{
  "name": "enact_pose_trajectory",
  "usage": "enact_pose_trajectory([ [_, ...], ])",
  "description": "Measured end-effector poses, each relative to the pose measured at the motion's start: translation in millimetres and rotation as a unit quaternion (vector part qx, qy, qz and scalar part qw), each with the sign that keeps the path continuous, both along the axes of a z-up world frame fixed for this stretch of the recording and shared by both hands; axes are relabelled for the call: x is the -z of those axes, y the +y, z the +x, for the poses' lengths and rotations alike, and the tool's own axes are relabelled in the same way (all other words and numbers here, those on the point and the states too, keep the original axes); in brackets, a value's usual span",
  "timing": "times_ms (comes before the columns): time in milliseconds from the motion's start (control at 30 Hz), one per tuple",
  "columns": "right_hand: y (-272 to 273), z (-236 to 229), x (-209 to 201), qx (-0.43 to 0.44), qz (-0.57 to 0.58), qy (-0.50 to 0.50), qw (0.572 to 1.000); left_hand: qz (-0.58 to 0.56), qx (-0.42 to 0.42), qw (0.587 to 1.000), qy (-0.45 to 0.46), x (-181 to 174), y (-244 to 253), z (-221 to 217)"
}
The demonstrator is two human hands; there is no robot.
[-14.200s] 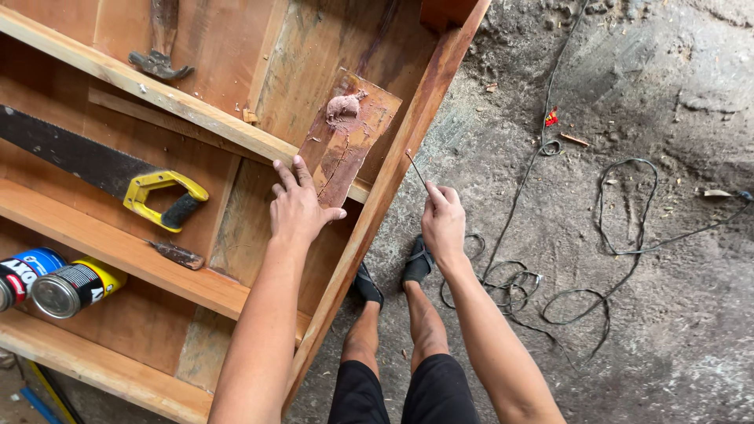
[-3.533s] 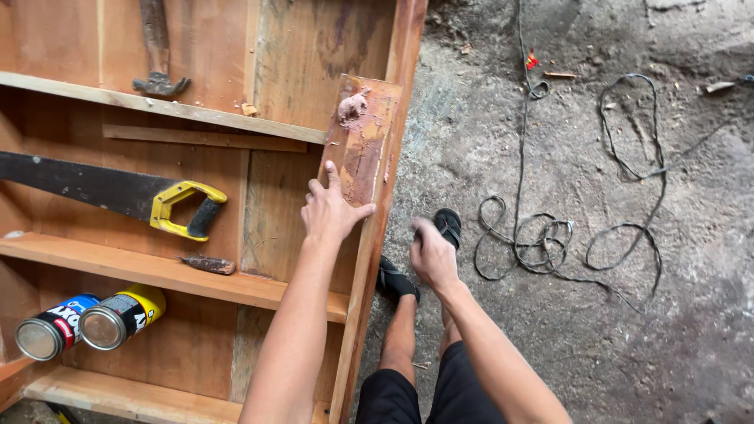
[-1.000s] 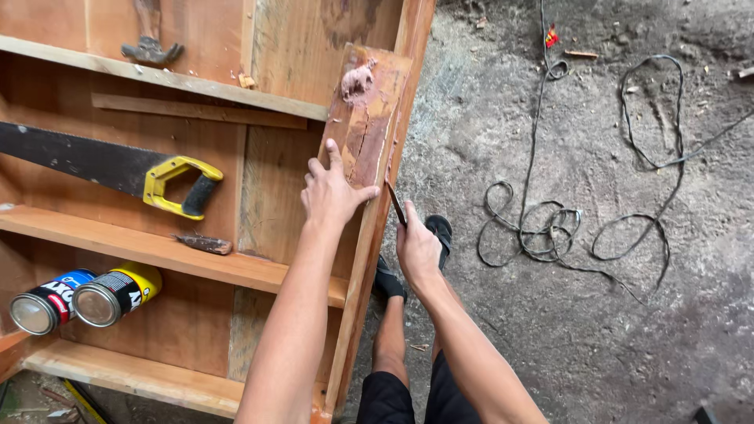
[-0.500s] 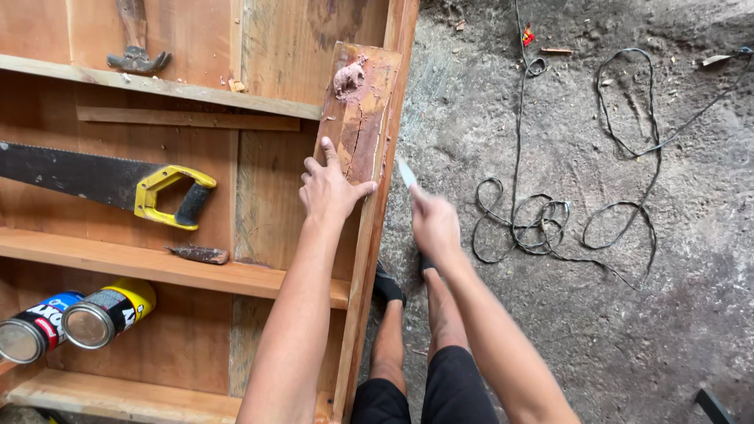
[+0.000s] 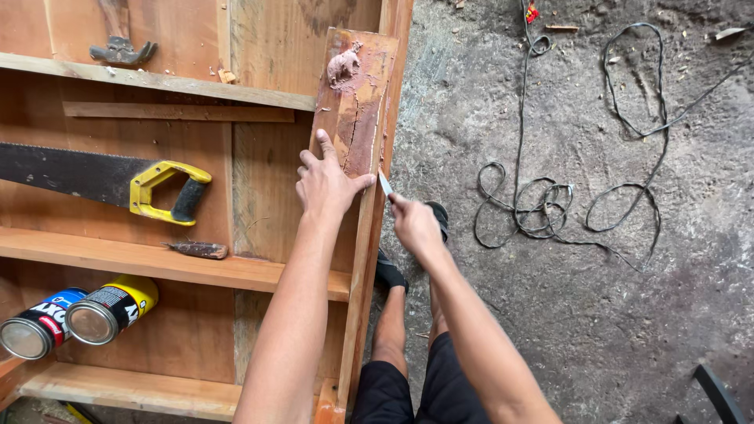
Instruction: The person applies a pink paste to joints and cracks of a wooden furniture frame using a small metal scraper.
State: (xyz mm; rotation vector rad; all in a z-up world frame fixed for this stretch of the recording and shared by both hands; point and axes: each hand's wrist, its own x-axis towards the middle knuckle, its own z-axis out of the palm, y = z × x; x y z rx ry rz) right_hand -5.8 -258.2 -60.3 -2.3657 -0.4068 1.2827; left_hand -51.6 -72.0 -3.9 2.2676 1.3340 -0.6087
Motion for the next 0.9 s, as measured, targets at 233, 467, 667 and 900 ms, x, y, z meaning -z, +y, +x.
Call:
enact_pose_trajectory([
  [233, -36, -60, -1, 0.012, 0.13, -0.095, 0.987, -0.001, 0.002, 1.0, 0.006, -5, -1, 3],
  [467, -1, -47, 6, 0.074, 0.202, -0.14, 0.966, -0.006, -0.003, 1.0, 0.006, -3, -2, 1],
  [667, -6, -18, 15, 0.051, 0.213, -0.165, 0.962, 0.007, -0.007, 1.0, -0.009, -1, 0, 4],
  [900, -22, -33, 18, -0.037, 0.206, -0.15, 0.966, -0.001, -0.018, 1.0, -0.008, -6, -2, 4],
])
